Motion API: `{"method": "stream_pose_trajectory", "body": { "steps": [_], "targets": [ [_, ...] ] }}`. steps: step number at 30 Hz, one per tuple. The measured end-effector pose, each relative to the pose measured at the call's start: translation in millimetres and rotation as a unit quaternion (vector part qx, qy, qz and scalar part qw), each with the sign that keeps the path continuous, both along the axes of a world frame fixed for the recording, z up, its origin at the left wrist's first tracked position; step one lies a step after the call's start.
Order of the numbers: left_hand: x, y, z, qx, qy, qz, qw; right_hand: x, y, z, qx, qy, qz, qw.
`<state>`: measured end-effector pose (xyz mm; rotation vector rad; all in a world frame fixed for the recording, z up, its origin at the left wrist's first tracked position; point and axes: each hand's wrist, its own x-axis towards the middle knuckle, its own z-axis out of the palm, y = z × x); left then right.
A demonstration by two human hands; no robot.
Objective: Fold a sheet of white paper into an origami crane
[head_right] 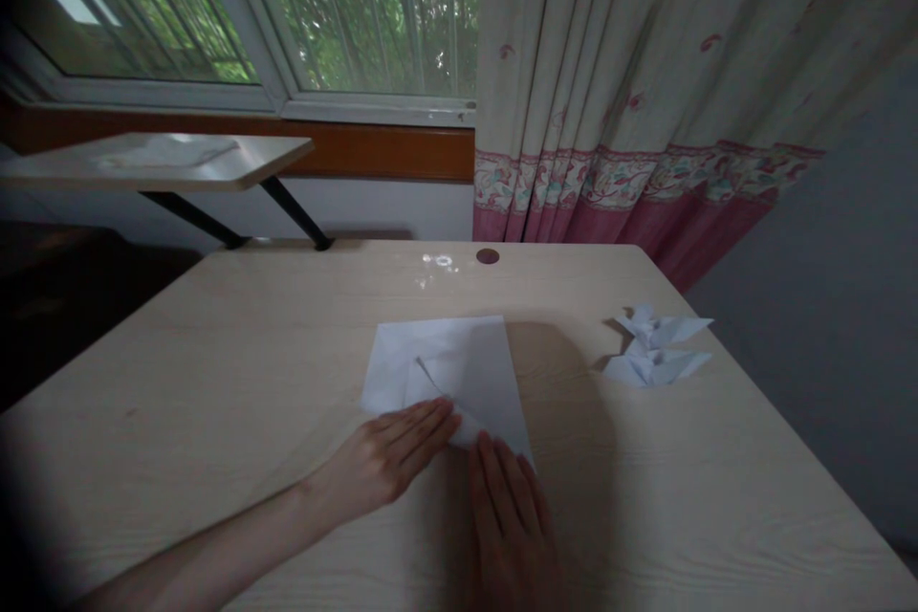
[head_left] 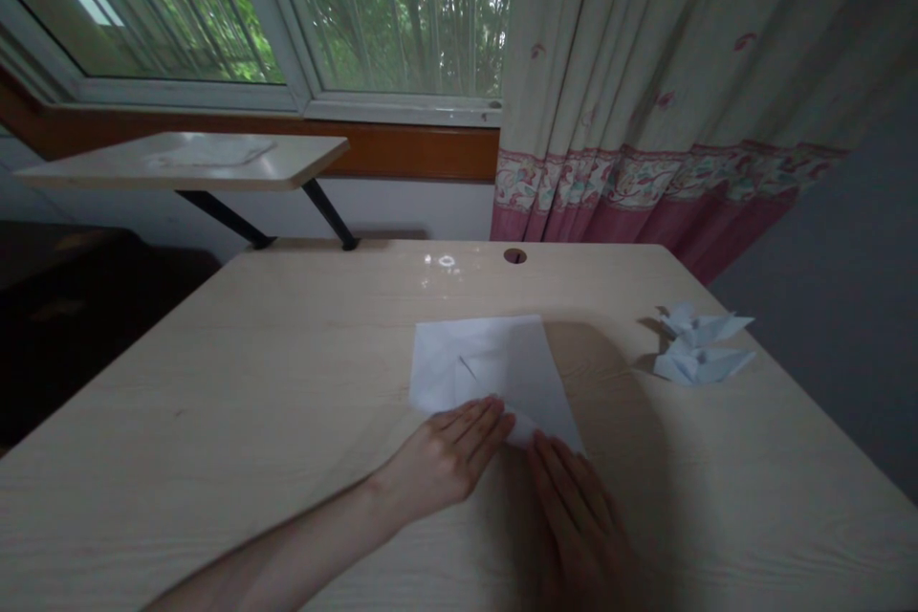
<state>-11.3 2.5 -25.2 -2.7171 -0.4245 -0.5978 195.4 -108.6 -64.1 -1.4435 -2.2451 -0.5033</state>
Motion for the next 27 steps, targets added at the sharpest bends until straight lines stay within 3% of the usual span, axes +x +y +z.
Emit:
{"method": "stream_pose_trajectory", "body": {
  "steps": [13,19,27],
  "targets": [
    [0,0,-4.4,-0.018,0.014,0.012,1.000,2,1,6.7,-0.019,0.014,0.006,1.000],
    [-1,1,-10.1,-0.057,0.018,0.021,0.998,4,-1,2.0,-0.027,-0.013,0.005,1.000],
    [1,1,-5.6,-0.085,0.030,0.023,0.996,4,-1,-0.6,-0.029,-0.060,-0.010,0.998]
  ]
}}
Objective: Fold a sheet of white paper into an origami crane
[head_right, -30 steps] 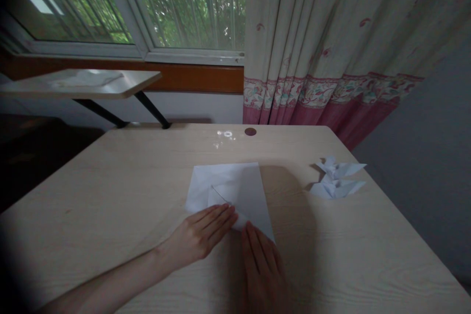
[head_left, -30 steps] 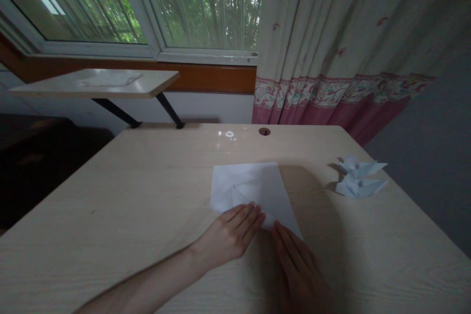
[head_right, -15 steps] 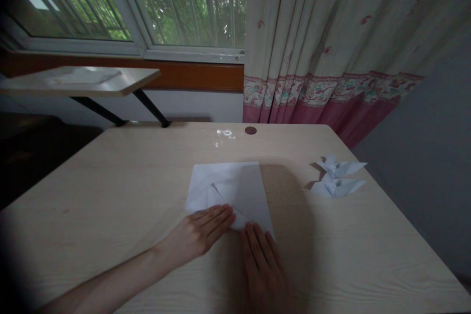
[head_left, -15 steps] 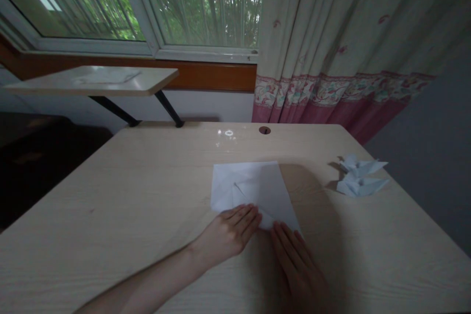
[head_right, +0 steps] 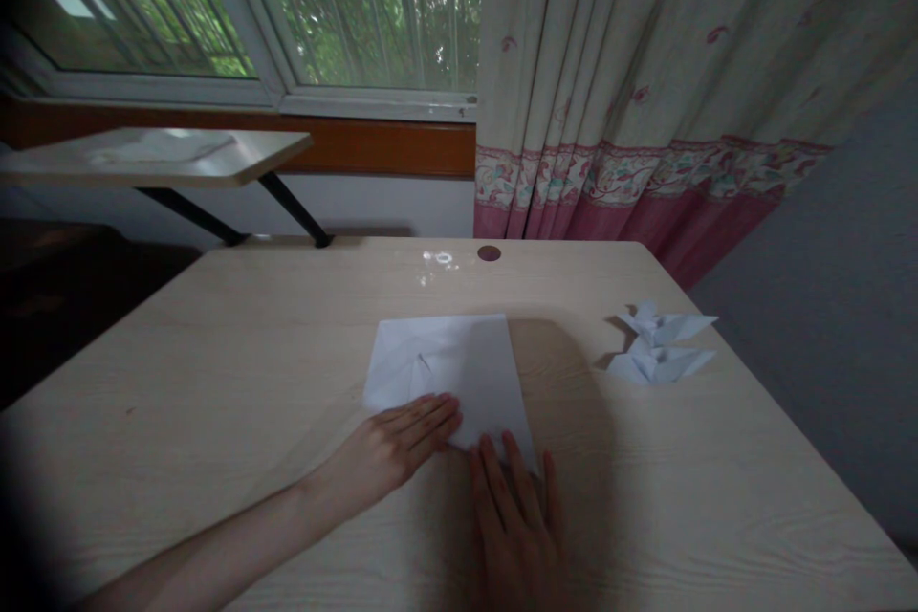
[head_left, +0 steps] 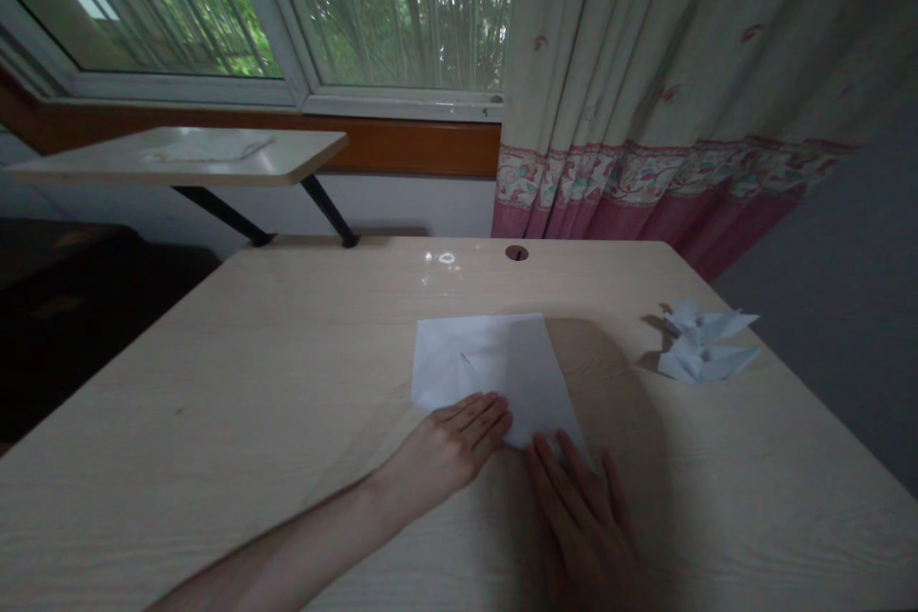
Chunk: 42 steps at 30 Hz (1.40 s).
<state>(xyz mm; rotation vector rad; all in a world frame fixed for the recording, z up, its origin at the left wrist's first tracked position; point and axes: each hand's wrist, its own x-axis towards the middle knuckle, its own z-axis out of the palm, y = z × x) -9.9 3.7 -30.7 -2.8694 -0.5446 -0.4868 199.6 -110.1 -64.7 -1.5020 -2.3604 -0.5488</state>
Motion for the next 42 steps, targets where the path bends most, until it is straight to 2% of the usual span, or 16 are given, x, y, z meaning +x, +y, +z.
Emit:
{"method": "stream_pose_trajectory", "body": {
  "steps": [12,19,28,35,42],
  "targets": [
    [0,13,0.6,0.006,0.023,0.043,0.999,-7,7,9.5,-0.002,0.043,-0.009,0.999],
    [-3,29,15.9,-0.113,-0.011,0.078,0.990,-22,16,11.6,-0.024,0.131,-0.013,0.991],
    [4,40,14.2,-0.167,-0.059,0.104,0.979,-27,25,13.6,-0.061,0.187,0.010,0.980],
    [19,38,9.0,-0.180,-0.107,0.154,0.966,-5,16,13.4,-0.078,0.123,0.033,0.989],
    [19,34,0.2,-0.184,-0.158,0.174,0.954,5,5,13.9,-0.041,0.084,0.046,0.995]
  ]
}}
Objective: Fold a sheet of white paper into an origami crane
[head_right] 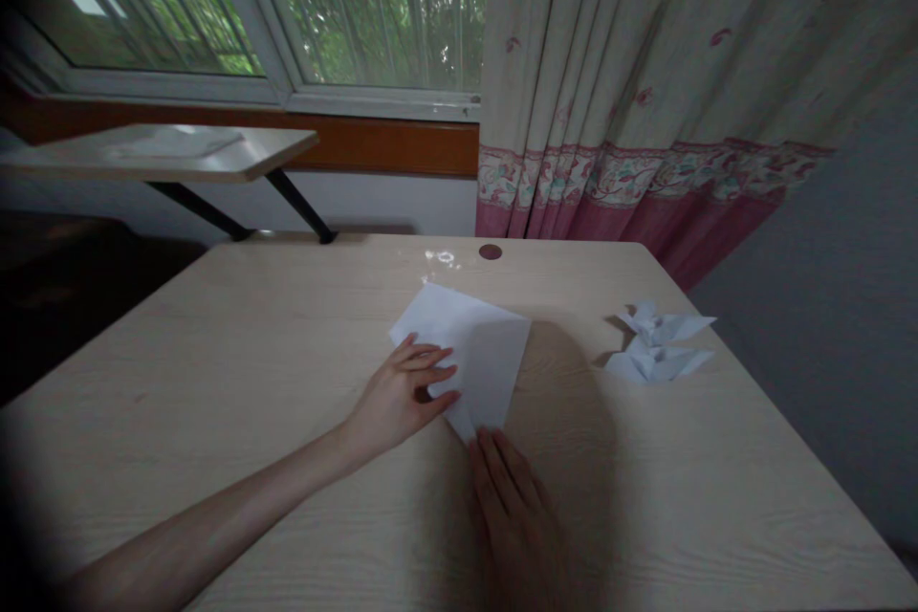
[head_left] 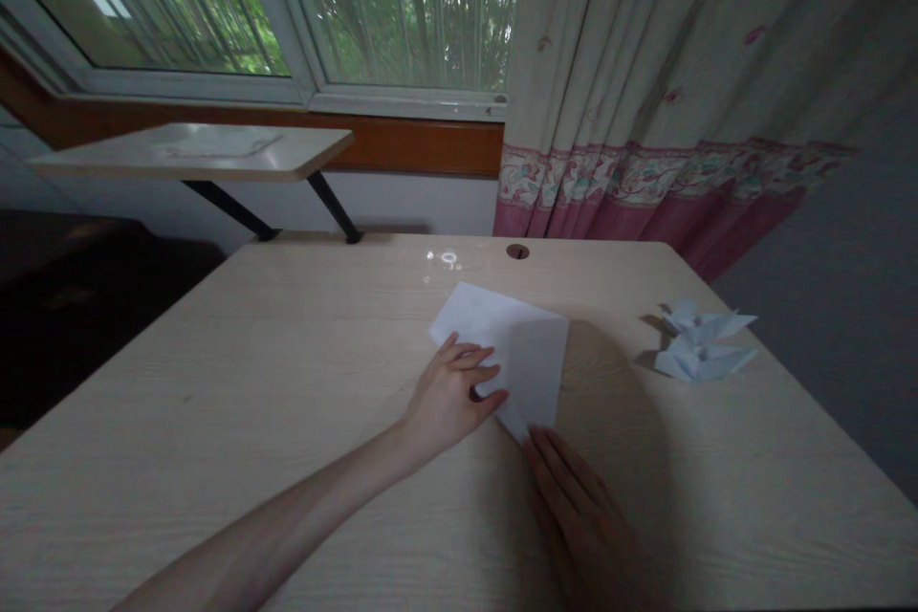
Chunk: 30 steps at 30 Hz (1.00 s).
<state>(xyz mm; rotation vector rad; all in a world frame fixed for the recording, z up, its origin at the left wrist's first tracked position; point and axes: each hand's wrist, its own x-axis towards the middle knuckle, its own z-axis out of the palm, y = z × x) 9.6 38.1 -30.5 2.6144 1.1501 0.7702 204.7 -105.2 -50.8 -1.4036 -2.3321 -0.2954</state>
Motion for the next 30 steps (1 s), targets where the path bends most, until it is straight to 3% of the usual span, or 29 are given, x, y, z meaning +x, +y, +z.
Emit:
{"method": "stream_pose_trajectory", "body": {
  "steps": [15,25,30],
  "targets": [
    [0,-2,-1.0,-0.004,-0.006,-0.005,1.000,-3,-1,-3.9,-0.002,-0.029,-0.022,0.999],
    [-1,-2,0.8,-0.019,0.008,-0.013,1.000,7,-9,1.1,-0.021,-0.052,0.006,0.998],
    [0,-2,0.0,-0.015,0.003,-0.012,1.000,18,-11,7.2,-0.066,-0.022,0.031,0.997]
  ]
}}
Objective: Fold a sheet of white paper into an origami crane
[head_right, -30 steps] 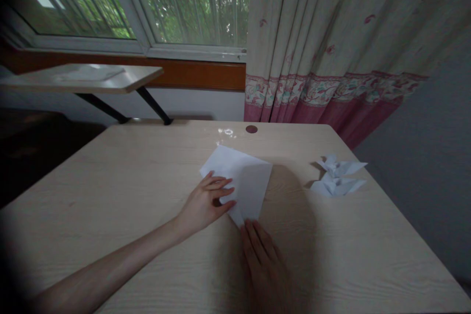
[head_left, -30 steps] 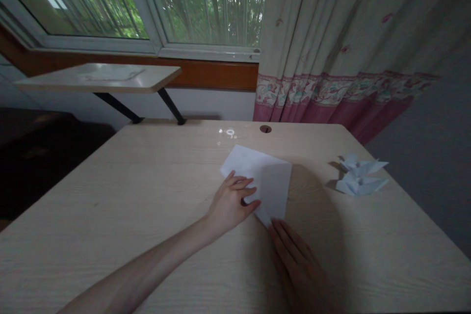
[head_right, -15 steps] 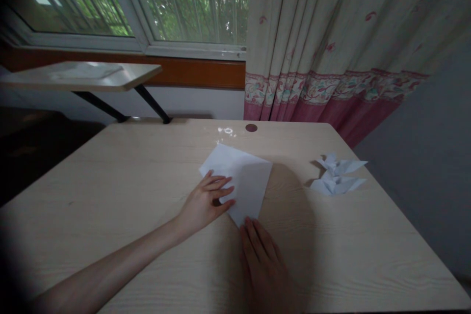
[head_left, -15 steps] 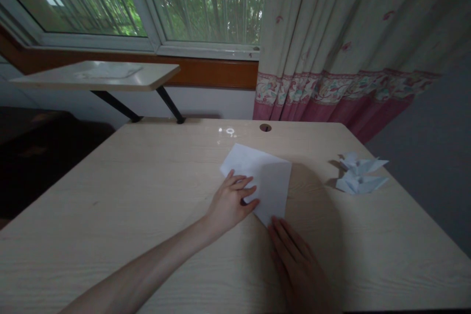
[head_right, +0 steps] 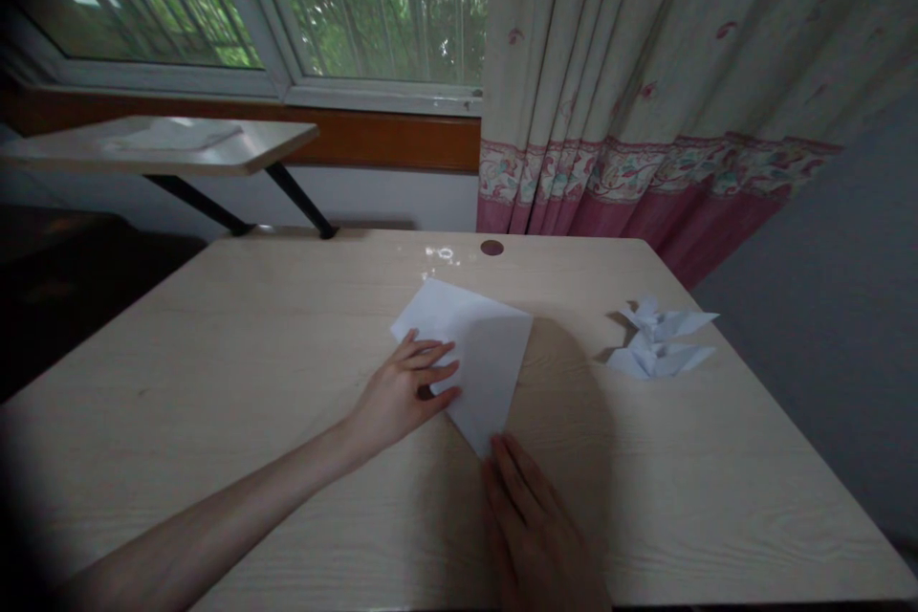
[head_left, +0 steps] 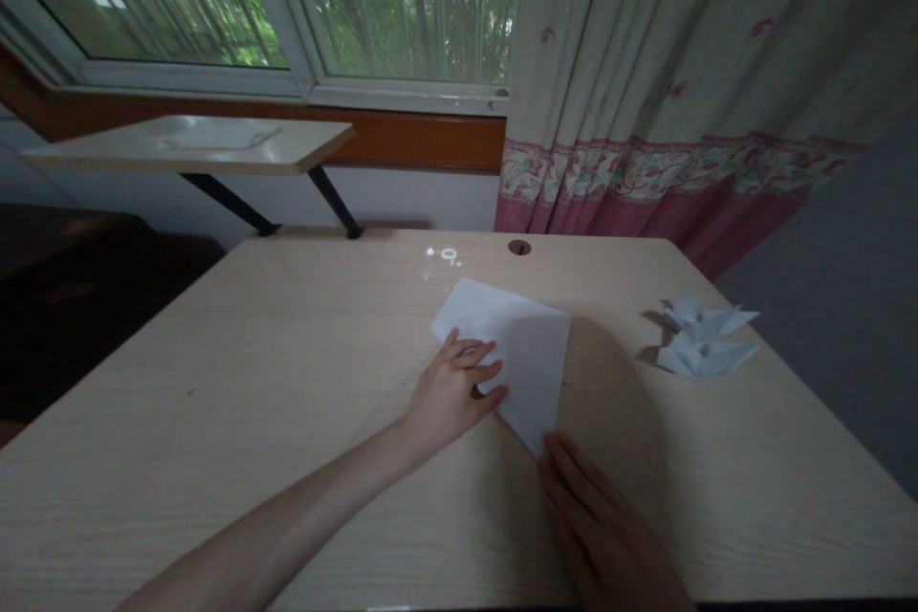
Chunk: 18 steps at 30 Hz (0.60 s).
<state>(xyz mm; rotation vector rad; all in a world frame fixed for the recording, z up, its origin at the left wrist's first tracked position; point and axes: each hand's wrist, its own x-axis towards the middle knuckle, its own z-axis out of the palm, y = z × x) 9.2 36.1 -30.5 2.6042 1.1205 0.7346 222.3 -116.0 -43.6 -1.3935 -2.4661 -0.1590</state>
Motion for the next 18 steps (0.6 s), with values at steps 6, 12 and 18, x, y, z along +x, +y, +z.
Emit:
{"method": "stream_pose_trajectory", "body": {
  "steps": [6,12,18],
  "targets": [
    [-3,2,6.7,0.022,0.022,-0.022,0.999,8,5,13.0,-0.036,0.042,0.024,0.998],
    [-17,11,17.5,0.021,0.069,-0.091,0.993,15,9,24.7,-0.082,0.047,0.025,0.995],
    [-23,15,16.3,0.024,0.092,-0.120,0.988,12,13,26.6,-0.089,0.112,-0.009,0.990]
  ]
}}
